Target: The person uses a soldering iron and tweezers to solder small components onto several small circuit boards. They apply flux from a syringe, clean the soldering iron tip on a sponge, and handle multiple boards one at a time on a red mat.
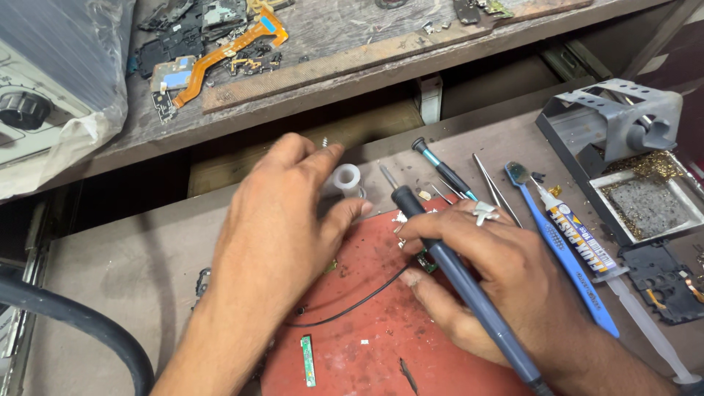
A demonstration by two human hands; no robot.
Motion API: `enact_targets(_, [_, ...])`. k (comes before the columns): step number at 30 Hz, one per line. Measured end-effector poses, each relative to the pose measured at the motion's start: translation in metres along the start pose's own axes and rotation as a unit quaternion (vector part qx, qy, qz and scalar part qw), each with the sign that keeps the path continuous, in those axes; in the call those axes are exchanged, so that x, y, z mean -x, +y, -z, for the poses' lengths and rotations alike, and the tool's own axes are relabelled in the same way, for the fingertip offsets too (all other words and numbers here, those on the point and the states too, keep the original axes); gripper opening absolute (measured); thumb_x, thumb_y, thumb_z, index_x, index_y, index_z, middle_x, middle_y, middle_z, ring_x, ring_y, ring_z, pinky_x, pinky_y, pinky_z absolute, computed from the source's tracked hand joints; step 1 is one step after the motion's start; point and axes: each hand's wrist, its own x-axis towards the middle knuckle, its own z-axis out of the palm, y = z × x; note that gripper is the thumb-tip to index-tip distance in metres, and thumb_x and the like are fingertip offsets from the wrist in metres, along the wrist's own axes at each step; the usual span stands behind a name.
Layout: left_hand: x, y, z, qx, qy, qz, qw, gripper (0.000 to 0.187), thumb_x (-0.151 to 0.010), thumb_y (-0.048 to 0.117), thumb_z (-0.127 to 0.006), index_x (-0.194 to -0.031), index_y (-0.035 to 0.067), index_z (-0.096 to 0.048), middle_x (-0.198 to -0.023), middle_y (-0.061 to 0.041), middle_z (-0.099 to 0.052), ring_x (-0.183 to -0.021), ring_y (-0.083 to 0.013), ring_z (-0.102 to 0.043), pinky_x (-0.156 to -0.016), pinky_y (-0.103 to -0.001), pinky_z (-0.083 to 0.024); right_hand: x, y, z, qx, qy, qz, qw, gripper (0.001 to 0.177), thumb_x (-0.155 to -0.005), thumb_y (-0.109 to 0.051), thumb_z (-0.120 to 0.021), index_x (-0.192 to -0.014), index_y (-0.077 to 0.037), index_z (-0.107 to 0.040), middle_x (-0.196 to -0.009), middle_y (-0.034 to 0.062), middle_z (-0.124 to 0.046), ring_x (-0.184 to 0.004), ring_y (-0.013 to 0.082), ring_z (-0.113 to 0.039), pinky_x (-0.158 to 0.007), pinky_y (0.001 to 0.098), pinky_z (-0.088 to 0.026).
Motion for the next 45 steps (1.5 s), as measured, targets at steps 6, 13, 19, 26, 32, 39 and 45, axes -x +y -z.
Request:
enact_targets(6, [0.010, 0.005, 0.016, 0.048, 0.058, -0.005, 0.997, 0.029, -0.091, 0.013, -0.073, -0.117, 0.002, -0.073, -0.103, -0.015, -0.068, -0.089, -0.0365, -0.068, -0.076, -0.044, -0.053, 0.001, -0.003, 0.003, -0.018, 0.005, -0.006, 1.000, 0.046, -0.074, -0.011, -0.081, -0.118, -0.009, -0.067, -0.081, 0.0016, -0.074, -0.081, 0.0156, -0.072, -0.092, 0.0338, -0.055])
enact_targets(13, [0.024, 0.017, 0.022, 0.131, 0.068, -0.036, 0.988, 0.039, -0.084, -0.011, -0.058, -0.115, 0.006, -0.073, -0.103, -0.012, -0.072, -0.091, -0.0298, -0.073, -0.077, -0.037, -0.057, 0.001, -0.009, 0.001, -0.179, 0.096, -0.116, 0.972, 0.035, -0.094, -0.004, -0.061, -0.129, -0.001, -0.060, -0.109, 0.0098, -0.074, -0.098, 0.0156, -0.073, -0.088, 0.0277, -0.060])
enact_targets(19, [0.031, 0.025, 0.017, 0.208, 0.029, 0.002, 0.978, 0.036, -0.090, -0.005, -0.061, -0.123, 0.006, -0.068, -0.095, -0.014, -0.070, -0.085, -0.0303, -0.072, -0.075, -0.038, -0.056, 0.003, -0.007, 0.025, -0.224, 0.126, -0.093, 0.962, 0.053, -0.103, -0.025, -0.050, -0.147, 0.002, -0.039, -0.128, 0.0145, -0.064, -0.111, 0.0201, -0.068, -0.099, 0.0335, -0.053])
enact_targets(26, [0.038, 0.025, 0.005, 0.189, 0.038, -0.026, 0.981, 0.025, -0.092, -0.002, -0.061, -0.115, 0.002, -0.070, -0.097, -0.015, -0.070, -0.087, -0.0353, -0.071, -0.076, -0.039, -0.057, 0.015, 0.000, 0.036, -0.266, 0.122, -0.098, 0.951, 0.058, -0.106, -0.032, -0.045, -0.148, 0.006, -0.042, -0.128, 0.0185, -0.066, -0.112, 0.0208, -0.064, -0.096, 0.0337, -0.048])
enact_targets(32, [0.042, 0.029, -0.005, 0.201, 0.024, -0.023, 0.979, 0.024, -0.090, -0.003, -0.060, -0.112, 0.002, -0.070, -0.104, -0.015, -0.067, -0.088, -0.0350, -0.070, -0.076, -0.039, -0.057, 0.035, 0.005, 0.031, -0.177, 0.122, -0.112, 0.970, 0.042, -0.096, -0.007, -0.063, -0.135, 0.007, -0.058, -0.110, 0.0139, -0.073, -0.101, 0.0133, -0.070, -0.089, 0.0263, -0.057])
enact_targets(39, [0.049, 0.028, -0.006, 0.193, 0.014, -0.026, 0.981, 0.026, -0.089, -0.003, -0.061, -0.112, 0.002, -0.070, -0.101, -0.013, -0.065, -0.088, -0.0320, -0.070, -0.075, -0.038, -0.057, 0.048, 0.017, 0.028, -0.179, 0.101, -0.134, 0.969, 0.037, -0.092, 0.003, -0.067, -0.129, 0.007, -0.065, -0.098, 0.0107, -0.078, -0.089, 0.0097, -0.072, -0.079, 0.0223, -0.057])
enact_targets(45, [0.058, 0.026, -0.019, 0.171, 0.061, -0.052, 0.982, 0.024, -0.091, 0.000, -0.066, -0.115, 0.003, -0.070, -0.101, -0.009, -0.066, -0.090, -0.0281, -0.068, -0.079, -0.038, -0.053, 0.050, 0.024, 0.030, -0.152, 0.078, -0.121, 0.978, 0.029, -0.089, -0.002, -0.067, -0.117, 0.004, -0.071, -0.084, 0.0041, -0.078, -0.073, 0.0044, -0.071, -0.066, 0.0180, -0.056])
